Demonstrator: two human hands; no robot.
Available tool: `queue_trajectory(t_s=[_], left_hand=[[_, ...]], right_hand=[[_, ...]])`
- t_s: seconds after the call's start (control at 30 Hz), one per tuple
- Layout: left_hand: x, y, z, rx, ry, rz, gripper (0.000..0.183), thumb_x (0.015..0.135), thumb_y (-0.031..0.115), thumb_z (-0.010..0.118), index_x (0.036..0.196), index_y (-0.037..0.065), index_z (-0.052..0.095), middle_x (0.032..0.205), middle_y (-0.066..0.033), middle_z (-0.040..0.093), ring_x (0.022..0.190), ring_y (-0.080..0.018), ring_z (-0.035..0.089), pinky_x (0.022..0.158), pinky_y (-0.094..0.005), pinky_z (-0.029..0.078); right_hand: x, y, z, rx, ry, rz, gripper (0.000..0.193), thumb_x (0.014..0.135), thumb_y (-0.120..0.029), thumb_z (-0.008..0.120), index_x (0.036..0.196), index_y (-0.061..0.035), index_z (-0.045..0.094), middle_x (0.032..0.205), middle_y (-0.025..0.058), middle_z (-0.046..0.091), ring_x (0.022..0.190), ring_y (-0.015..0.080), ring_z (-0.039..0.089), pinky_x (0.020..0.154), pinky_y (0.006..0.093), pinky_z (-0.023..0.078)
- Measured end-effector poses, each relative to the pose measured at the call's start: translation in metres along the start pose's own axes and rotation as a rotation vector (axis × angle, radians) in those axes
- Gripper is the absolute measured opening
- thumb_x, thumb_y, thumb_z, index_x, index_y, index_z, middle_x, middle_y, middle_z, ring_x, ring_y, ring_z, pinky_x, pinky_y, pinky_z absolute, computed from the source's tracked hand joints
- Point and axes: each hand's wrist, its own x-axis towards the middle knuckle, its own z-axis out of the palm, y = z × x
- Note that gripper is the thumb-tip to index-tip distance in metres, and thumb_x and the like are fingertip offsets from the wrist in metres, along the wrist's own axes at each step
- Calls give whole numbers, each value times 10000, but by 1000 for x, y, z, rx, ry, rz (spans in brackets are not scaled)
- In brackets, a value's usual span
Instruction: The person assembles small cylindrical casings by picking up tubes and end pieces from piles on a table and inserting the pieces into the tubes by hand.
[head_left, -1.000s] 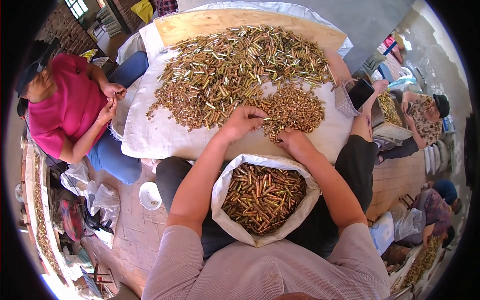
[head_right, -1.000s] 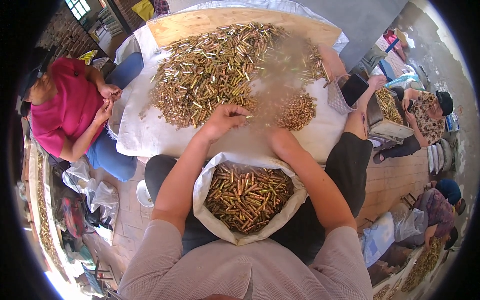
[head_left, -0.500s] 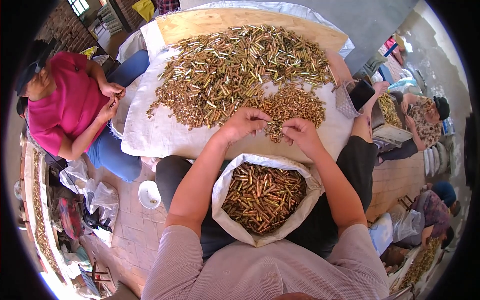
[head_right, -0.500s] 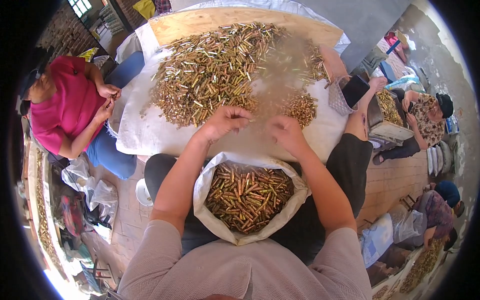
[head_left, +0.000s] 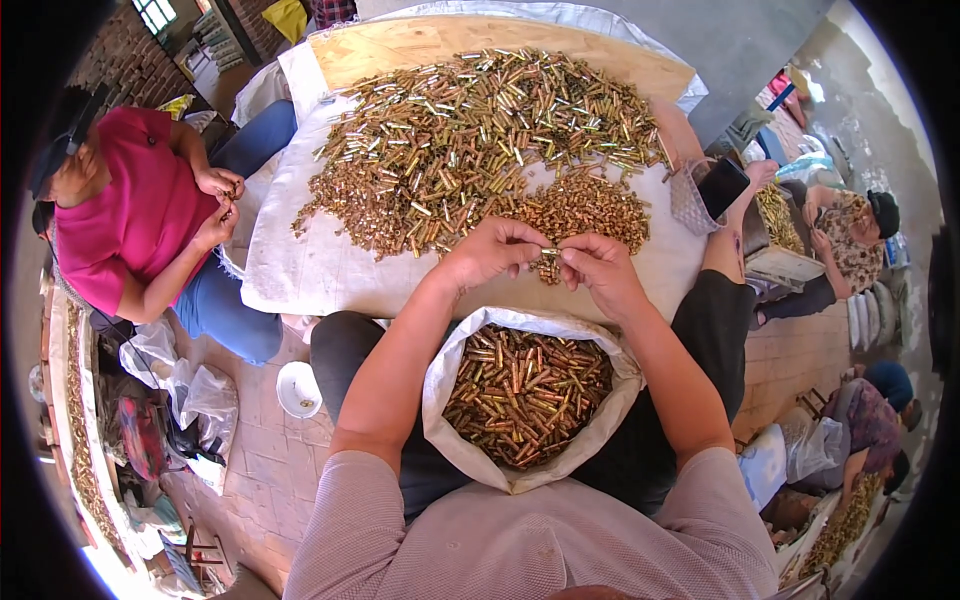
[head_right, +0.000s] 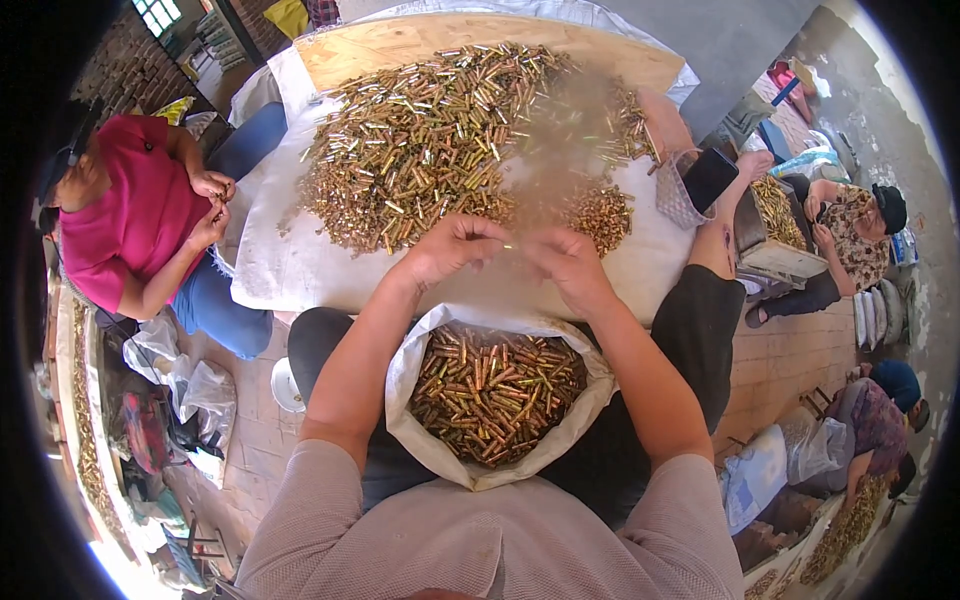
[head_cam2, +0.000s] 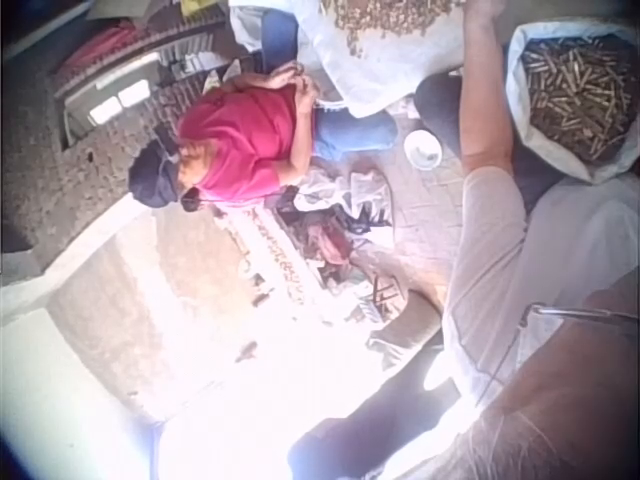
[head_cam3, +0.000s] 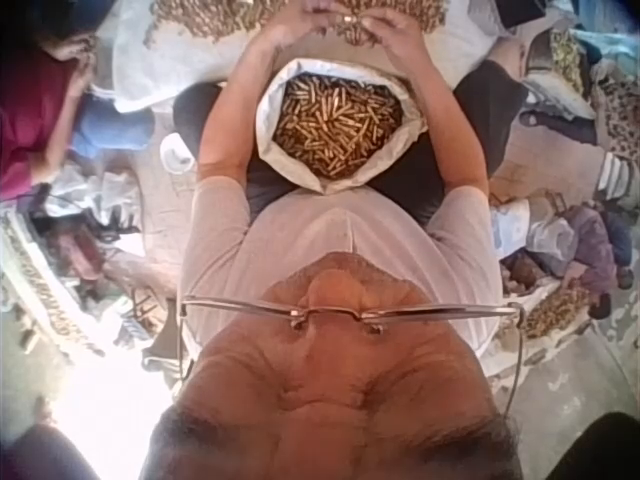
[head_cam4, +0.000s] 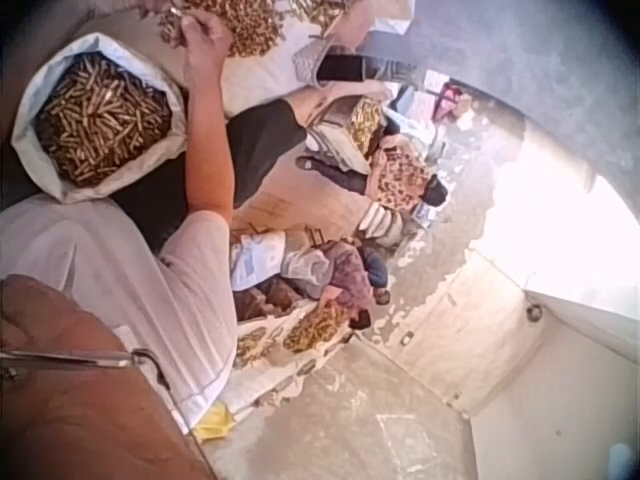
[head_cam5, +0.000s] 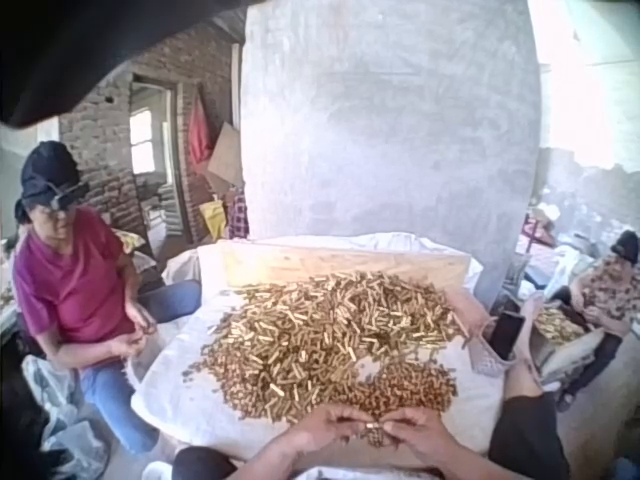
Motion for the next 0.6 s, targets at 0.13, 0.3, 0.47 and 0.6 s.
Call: queue_trajectory(t_s=[0.13, 0.3, 0.47, 0.6], left_hand=[[-1, 1, 4, 10, 20, 10, 178, 921, 77, 661, 1075, 11, 720, 769, -12, 650, 638, -72, 556, 582, -226, 465], [-1, 1, 7, 58, 32, -1, 180, 915, 67, 665, 1082, 24, 718, 861, -17, 706, 743, -66, 618, 665, -215, 497], [0, -2, 15, 86, 103, 104, 125, 921, 16, 649, 1025, 20, 718, 809, -8, 633, 658, -76, 563, 584, -223, 474], [0, -3, 16, 157, 111, 172, 120, 925, 11, 643, 1022, 17, 713, 832, -12, 633, 680, -82, 581, 602, -229, 492]], right_hand=[[-2, -4, 3, 41, 7, 34, 117, 929, -65, 649, 1019, 8, 666, 810, 65, 672, 639, 137, 614, 537, 269, 497], [-4, -9, 7, 61, 59, 76, 109, 922, -60, 649, 1007, 5, 669, 802, 73, 677, 625, 142, 615, 518, 275, 494], [-5, -9, 5, 99, 82, 97, 97, 911, -65, 662, 988, -9, 675, 798, 67, 680, 621, 134, 614, 511, 276, 492], [-5, -8, 5, 79, 77, 96, 102, 918, -76, 662, 997, -13, 672, 809, 64, 682, 636, 131, 618, 531, 271, 497]])
